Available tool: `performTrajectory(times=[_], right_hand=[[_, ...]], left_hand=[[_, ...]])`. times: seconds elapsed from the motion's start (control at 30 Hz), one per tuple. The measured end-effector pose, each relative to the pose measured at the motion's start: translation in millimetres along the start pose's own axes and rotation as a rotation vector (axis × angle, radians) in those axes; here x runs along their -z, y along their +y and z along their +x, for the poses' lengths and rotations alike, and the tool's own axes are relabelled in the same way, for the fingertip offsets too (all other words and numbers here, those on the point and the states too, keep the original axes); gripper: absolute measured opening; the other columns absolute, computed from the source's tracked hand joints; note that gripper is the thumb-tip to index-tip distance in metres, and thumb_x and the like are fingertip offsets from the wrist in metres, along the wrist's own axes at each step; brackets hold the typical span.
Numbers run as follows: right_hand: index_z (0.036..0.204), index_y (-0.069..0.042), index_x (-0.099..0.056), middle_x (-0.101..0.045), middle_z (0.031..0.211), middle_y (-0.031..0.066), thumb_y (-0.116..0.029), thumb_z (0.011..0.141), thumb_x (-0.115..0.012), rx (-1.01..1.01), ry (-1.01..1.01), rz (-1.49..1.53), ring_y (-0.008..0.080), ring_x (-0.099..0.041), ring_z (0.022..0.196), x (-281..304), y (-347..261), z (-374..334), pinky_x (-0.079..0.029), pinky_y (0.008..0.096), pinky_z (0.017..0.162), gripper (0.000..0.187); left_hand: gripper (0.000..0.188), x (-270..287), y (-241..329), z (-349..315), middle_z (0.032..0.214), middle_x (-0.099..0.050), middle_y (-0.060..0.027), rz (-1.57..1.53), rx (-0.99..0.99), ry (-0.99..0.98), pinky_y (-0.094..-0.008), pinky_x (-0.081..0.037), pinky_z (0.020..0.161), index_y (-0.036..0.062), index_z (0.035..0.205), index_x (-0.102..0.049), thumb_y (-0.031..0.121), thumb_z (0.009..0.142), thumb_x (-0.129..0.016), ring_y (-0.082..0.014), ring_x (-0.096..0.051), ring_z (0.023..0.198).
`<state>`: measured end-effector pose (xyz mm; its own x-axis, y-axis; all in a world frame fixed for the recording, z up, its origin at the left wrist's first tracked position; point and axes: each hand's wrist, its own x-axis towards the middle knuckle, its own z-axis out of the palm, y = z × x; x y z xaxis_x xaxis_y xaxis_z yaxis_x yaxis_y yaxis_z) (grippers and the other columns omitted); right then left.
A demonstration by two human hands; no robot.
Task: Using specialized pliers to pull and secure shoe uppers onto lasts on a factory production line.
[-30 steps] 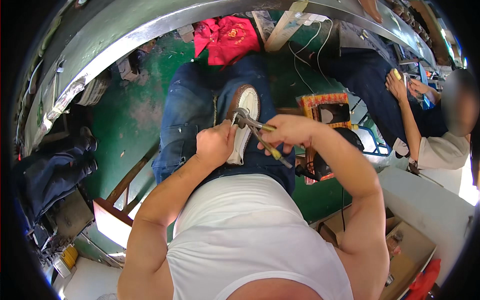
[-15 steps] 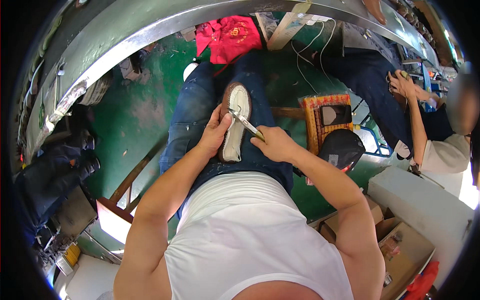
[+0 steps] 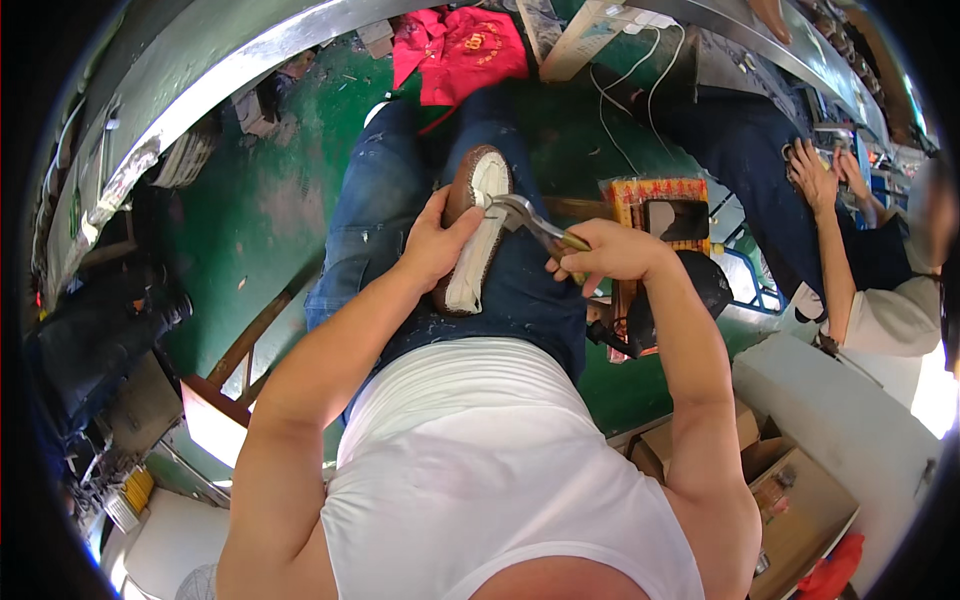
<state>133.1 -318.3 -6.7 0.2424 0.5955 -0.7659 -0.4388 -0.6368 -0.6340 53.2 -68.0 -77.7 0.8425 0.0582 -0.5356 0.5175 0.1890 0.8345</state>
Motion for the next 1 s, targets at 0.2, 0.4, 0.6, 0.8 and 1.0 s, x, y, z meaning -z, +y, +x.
performTrajectory(times=[0.2, 0.4, 0.6, 0.8, 1.0], right_hand=[[0.091, 0.002, -0.057, -0.064, 0.075, 0.0179, -0.030, 0.101, -0.050, 0.440, 0.506, -0.537, 0.0316, -0.065, 0.070, -36, -30, 26, -0.049, 0.0421, 0.068, 0.034], [0.092, 0.004, -0.061, -0.065, 0.088, 0.0288, -0.038, 0.099, -0.049, 0.322, 0.507, -0.756, 0.0470, -0.062, 0.087, -38, -36, 26, -0.048, 0.0526, 0.079, 0.044], [0.096, 0.003, -0.064, -0.066, 0.087, 0.0276, -0.039, 0.099, -0.049, 0.103, 0.333, -0.488, 0.0461, -0.063, 0.086, -35, -18, 1, -0.049, 0.0508, 0.078, 0.045], [0.095, 0.003, -0.064, -0.066, 0.086, 0.0246, -0.038, 0.099, -0.050, 0.176, 0.185, -0.863, 0.0380, -0.067, 0.085, -66, -10, -5, -0.052, 0.0469, 0.076, 0.044], [0.093, 0.000, -0.061, -0.066, 0.084, 0.0221, -0.035, 0.099, -0.051, 0.247, 0.340, -0.989, 0.0418, -0.064, 0.080, -79, 5, -11, -0.050, 0.0507, 0.072, 0.037]], left_hand=[[0.063, 0, 1, 1, 0.125, -0.060, -0.0136, 0.219, 0.059, 0.034, -0.0317, -0.048, 0.093, 0.0020, 0.142, -0.042, 0.026, 0.090, -0.069, -0.0190, -0.059, 0.110], [0.067, 6, 5, 3, 0.126, -0.059, -0.0144, 0.308, 0.103, -0.013, -0.0324, -0.048, 0.095, 0.0005, 0.141, -0.042, 0.026, 0.087, -0.072, -0.0204, -0.059, 0.112], [0.075, 25, 12, 12, 0.129, -0.058, -0.0172, 0.071, 0.246, -0.190, -0.0357, -0.046, 0.100, -0.0024, 0.142, -0.039, 0.027, 0.084, -0.076, -0.0245, -0.059, 0.116], [0.071, 25, 15, 18, 0.131, -0.057, -0.0171, 0.027, 0.295, -0.249, -0.0370, -0.046, 0.101, -0.0020, 0.141, -0.040, 0.023, 0.086, -0.076, -0.0238, -0.058, 0.119], [0.066, 17, 11, 10, 0.128, -0.059, -0.0167, 0.126, 0.213, -0.225, -0.0362, -0.047, 0.100, -0.0012, 0.141, -0.040, 0.023, 0.089, -0.072, -0.0239, -0.059, 0.116]])
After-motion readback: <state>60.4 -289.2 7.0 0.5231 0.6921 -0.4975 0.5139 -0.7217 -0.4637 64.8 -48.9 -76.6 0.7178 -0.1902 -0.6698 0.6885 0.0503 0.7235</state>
